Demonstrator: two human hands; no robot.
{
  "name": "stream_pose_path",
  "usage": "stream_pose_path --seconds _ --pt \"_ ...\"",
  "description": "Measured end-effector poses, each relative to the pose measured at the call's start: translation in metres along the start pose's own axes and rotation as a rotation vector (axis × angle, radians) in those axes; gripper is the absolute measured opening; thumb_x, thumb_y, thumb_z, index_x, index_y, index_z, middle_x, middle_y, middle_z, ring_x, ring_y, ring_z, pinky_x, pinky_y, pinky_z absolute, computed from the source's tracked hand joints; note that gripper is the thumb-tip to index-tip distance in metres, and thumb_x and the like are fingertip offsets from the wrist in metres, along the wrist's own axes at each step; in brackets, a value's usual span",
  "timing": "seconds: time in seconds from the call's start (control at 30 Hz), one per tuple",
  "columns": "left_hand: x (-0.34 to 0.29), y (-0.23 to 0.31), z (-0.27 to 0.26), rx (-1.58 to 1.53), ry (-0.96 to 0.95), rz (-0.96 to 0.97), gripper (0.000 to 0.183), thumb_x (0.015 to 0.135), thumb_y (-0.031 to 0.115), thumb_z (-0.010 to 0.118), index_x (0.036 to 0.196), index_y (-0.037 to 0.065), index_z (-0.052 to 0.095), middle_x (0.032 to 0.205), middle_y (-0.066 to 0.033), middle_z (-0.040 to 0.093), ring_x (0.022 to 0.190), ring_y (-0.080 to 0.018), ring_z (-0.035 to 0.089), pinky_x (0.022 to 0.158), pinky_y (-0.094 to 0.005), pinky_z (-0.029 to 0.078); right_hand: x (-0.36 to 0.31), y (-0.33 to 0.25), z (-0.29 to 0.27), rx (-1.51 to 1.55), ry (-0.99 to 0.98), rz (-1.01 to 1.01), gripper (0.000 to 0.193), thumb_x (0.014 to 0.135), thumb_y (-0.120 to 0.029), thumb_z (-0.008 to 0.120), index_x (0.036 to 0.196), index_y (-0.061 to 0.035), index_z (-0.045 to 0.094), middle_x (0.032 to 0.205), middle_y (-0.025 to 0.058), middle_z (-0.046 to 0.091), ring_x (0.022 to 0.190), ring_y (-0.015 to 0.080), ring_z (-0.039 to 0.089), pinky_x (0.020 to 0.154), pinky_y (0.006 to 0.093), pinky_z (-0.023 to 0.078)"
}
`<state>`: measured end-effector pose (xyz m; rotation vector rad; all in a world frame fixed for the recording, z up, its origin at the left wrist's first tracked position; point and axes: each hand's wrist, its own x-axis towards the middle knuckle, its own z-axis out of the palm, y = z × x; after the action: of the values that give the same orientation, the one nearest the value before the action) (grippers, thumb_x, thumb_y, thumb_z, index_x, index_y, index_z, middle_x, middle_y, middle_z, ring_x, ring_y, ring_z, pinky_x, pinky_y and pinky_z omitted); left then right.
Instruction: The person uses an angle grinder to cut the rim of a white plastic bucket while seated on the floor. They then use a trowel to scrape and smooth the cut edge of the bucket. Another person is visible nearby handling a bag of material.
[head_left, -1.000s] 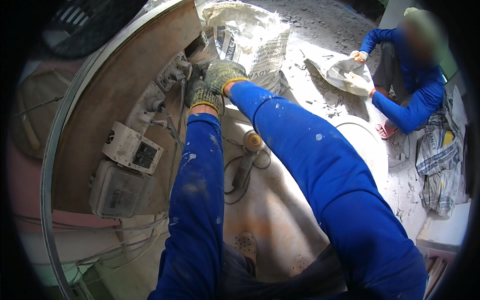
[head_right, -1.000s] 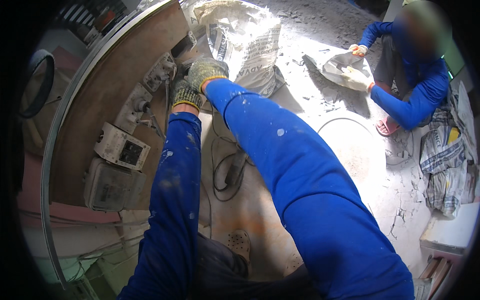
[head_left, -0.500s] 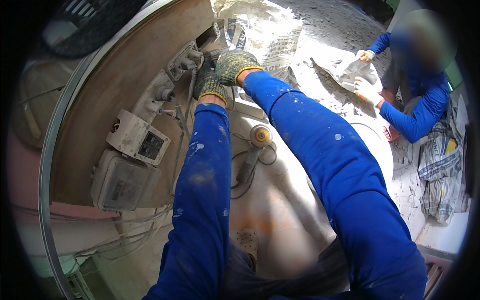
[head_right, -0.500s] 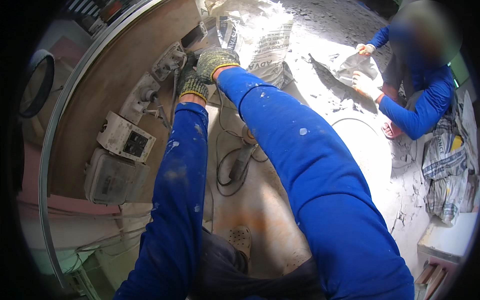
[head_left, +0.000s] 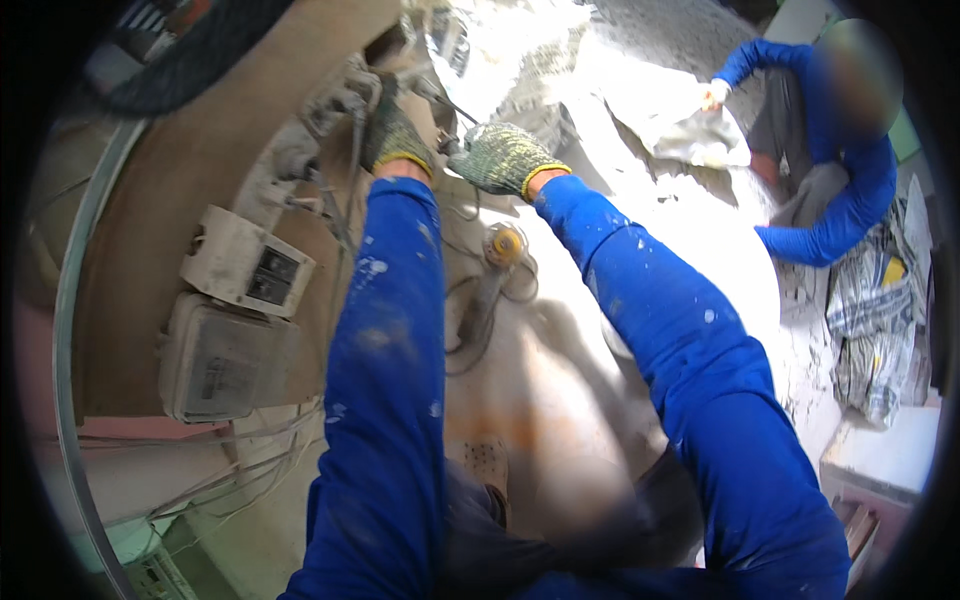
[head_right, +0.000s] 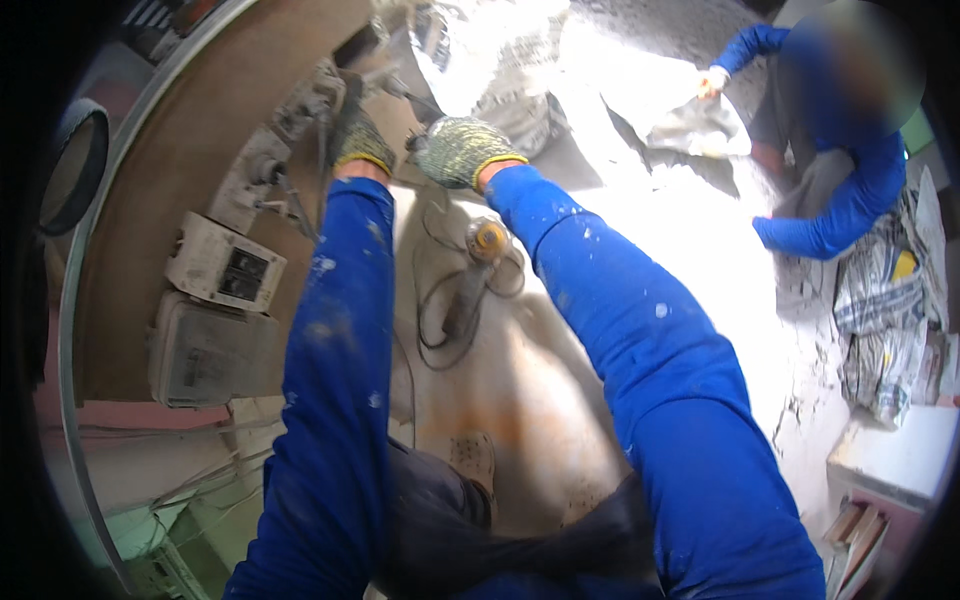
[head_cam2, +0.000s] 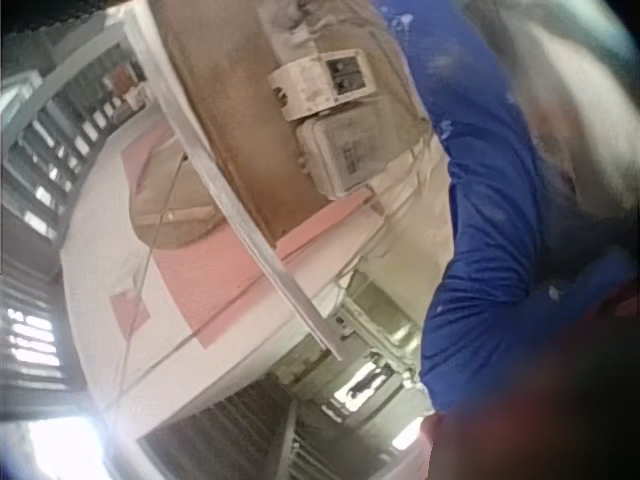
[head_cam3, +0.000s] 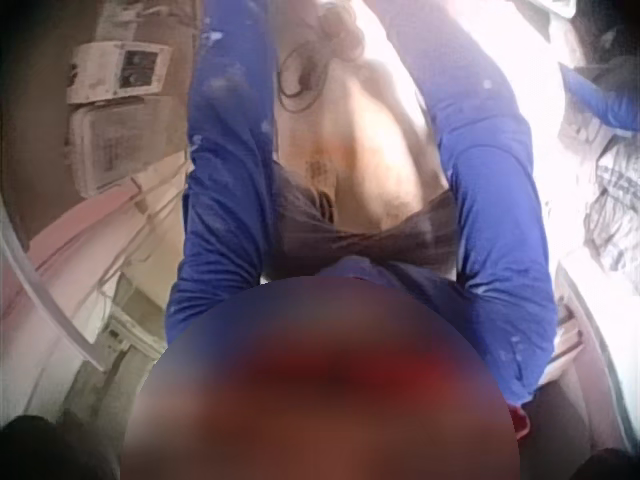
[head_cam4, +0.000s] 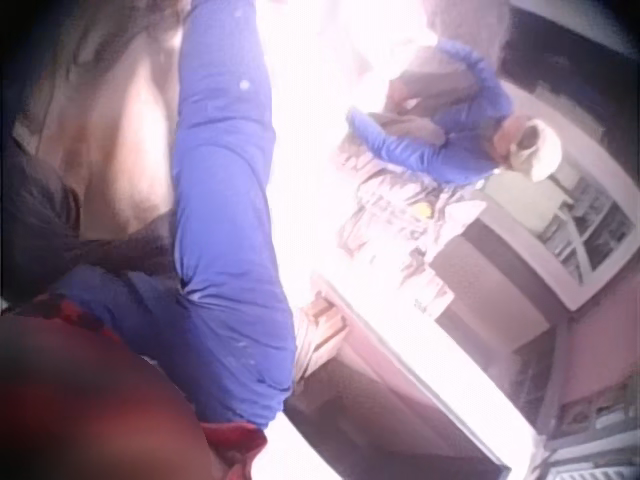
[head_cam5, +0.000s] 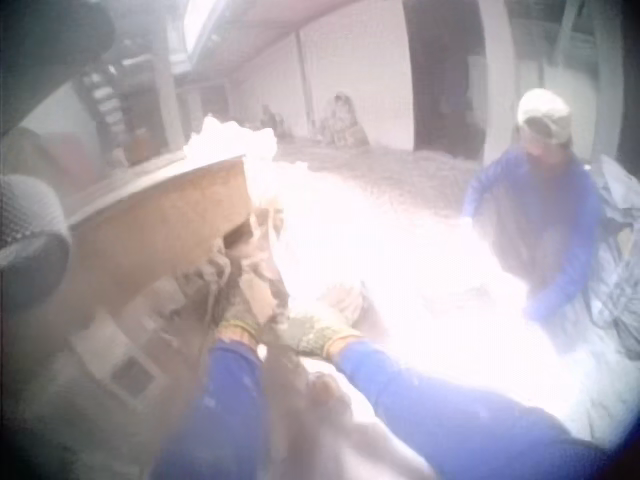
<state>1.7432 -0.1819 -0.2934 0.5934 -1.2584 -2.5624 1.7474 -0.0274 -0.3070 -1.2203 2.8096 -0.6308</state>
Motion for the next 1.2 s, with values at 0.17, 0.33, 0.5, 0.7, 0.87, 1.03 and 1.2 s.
stream_pose_path --seconds 0.17,0.33,0.5,0.7,0.87,1.03,1.2 --pt "-0.006 -0.003 -0.002 0.326 0.013 -0.098 0.049 0.092 0.054 0.066 0.110 0.008 0.070 0.106 -0.0107 0.070 0.096 -0.0253 0.065 0.088 -0.0412 0.050 -0.096 -0.031 0.113 -0.115 -0.268 0.058 0.035 0.097 -0.031 0.051 0.106 -0.0082 0.076 0.105 0.0182 0.075 0.096 0.0366 0.072 0.082 0.0483 0.056" --pt "-0.045 -0.004 0.013 0.532 0.219 -0.347 0.048 0.088 0.057 0.070 0.102 0.011 0.072 0.097 -0.0073 0.071 0.089 -0.0236 0.064 0.084 -0.0398 0.049 -0.186 -0.098 0.222 0.496 -0.393 0.561 0.034 0.095 -0.028 0.060 0.117 -0.0053 0.070 0.113 0.0198 0.072 0.110 0.0360 0.069 0.092 0.0448 0.055" --pt "-0.124 -0.016 0.022 0.652 -0.001 -0.361 0.042 0.087 0.056 0.076 0.091 0.014 0.070 0.084 -0.0028 0.067 0.074 -0.0152 0.060 0.072 -0.0317 0.048 -0.259 -0.119 0.206 0.594 -0.294 0.362 0.034 0.096 -0.031 0.062 0.117 -0.0052 0.069 0.116 0.0209 0.071 0.112 0.0398 0.067 0.094 0.0461 0.055" --pt "-0.226 -0.089 0.027 0.903 -0.379 -0.619 0.032 0.098 0.043 0.069 0.106 0.012 0.071 0.092 -0.0015 0.069 0.075 -0.0146 0.064 0.067 -0.0322 0.053 -0.378 -0.081 0.137 0.404 -0.564 -0.015 0.037 0.099 -0.024 0.057 0.130 -0.0046 0.062 0.126 0.0148 0.068 0.110 0.0316 0.068 0.101 0.0403 0.053" --pt "-0.273 -0.161 0.038 0.685 -0.178 -0.751 0.043 0.092 0.050 0.077 0.103 0.010 0.062 0.083 -0.0015 0.062 0.071 -0.0183 0.064 0.067 -0.0355 0.057 -0.471 -0.050 0.085 1.448 0.103 0.632 0.038 0.110 -0.027 0.039 0.141 -0.0113 0.055 0.141 0.0196 0.057 0.134 0.0317 0.055 0.112 0.0493 0.047" --pt "-0.265 -0.205 0.031 0.708 -0.520 -0.461 0.038 0.095 0.044 0.074 0.110 0.011 0.064 0.084 -0.0023 0.060 0.072 -0.0176 0.063 0.069 -0.0361 0.061 -0.469 -0.045 0.042 2.090 0.835 0.804 0.048 0.110 -0.031 0.040 0.152 -0.0083 0.040 0.146 0.0291 0.048 0.135 0.0441 0.052 0.113 0.0612 0.044" --pt "-0.252 -0.215 0.033 1.740 -1.058 0.522 0.049 0.085 0.024 0.078 0.131 0.017 0.062 0.095 -0.0102 0.072 0.083 -0.0228 0.070 0.078 -0.0363 0.060 -0.434 -0.041 0.009 2.078 0.954 1.085 0.039 0.107 -0.040 0.055 0.118 -0.0022 0.060 0.109 0.0146 0.063 0.102 0.0358 0.068 0.097 0.0546 0.056"
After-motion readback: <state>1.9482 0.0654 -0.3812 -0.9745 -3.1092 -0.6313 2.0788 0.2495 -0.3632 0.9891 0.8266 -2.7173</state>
